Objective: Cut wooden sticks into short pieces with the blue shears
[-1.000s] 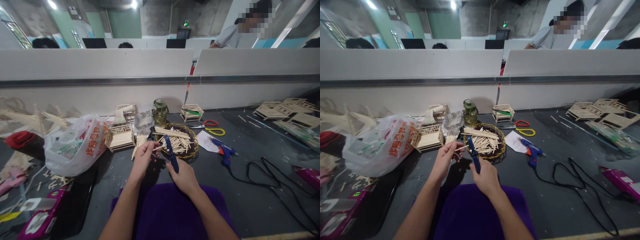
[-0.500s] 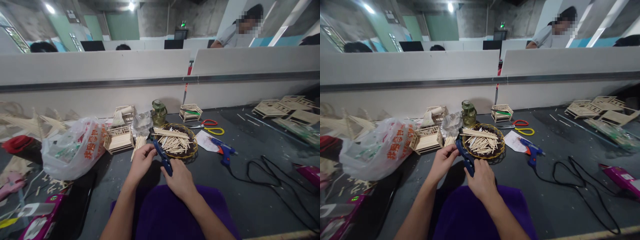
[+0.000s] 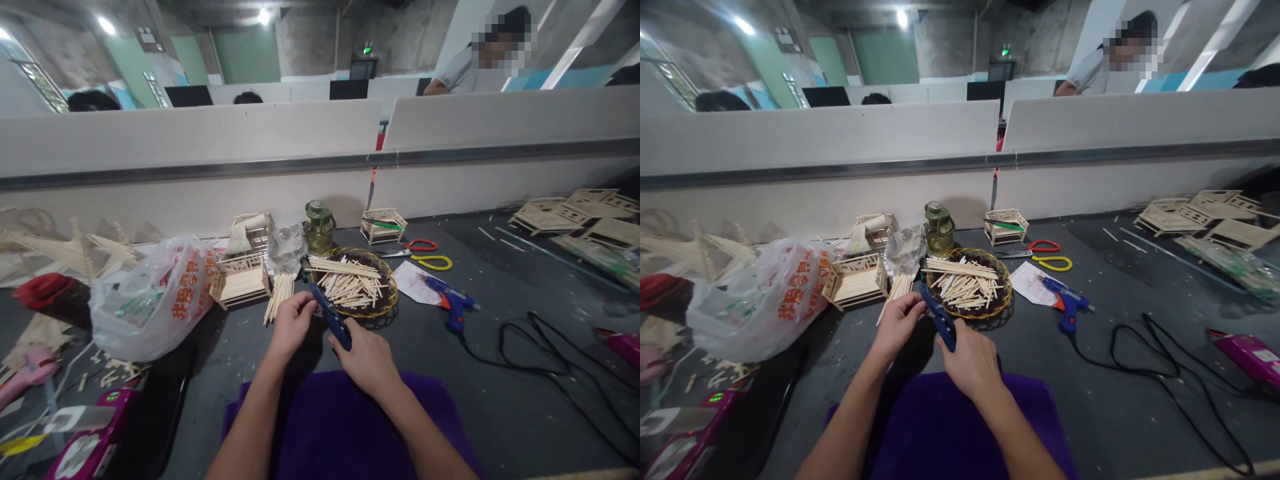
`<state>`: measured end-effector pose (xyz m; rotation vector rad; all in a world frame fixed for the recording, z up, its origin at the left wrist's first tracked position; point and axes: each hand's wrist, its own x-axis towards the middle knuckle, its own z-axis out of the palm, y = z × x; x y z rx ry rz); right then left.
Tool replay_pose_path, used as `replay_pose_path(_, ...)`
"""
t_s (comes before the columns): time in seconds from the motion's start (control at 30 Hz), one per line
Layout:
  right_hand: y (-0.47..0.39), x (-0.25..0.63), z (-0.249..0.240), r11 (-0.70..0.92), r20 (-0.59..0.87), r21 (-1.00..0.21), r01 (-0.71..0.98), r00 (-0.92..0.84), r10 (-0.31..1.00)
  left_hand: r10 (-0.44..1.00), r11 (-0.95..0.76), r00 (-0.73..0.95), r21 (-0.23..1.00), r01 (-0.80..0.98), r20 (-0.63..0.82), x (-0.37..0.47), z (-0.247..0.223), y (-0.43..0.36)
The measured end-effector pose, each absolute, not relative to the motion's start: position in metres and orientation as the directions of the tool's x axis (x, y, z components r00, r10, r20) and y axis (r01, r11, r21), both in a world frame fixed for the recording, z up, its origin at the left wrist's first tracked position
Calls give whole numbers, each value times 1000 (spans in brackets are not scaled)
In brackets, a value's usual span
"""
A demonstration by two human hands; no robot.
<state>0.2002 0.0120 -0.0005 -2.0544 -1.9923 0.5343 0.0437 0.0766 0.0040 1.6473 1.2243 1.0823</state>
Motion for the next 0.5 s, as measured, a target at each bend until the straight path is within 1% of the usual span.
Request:
replay_pose_path(0.1, 14, 200, -3, -42, -114, -392, 919, -3, 993, 976, -196, 141, 947, 256, 164, 46, 1, 77)
replay_pose_path(0.27, 18, 201, -9, -22, -96, -408, 913, -19, 995, 983, -179, 80, 958, 223, 165, 51, -1, 78)
replay_pose_path(0.5, 19, 200, -13, -19, -71, -399, 917, -11, 997, 982, -184, 71, 964, 190, 173, 54, -4, 80)
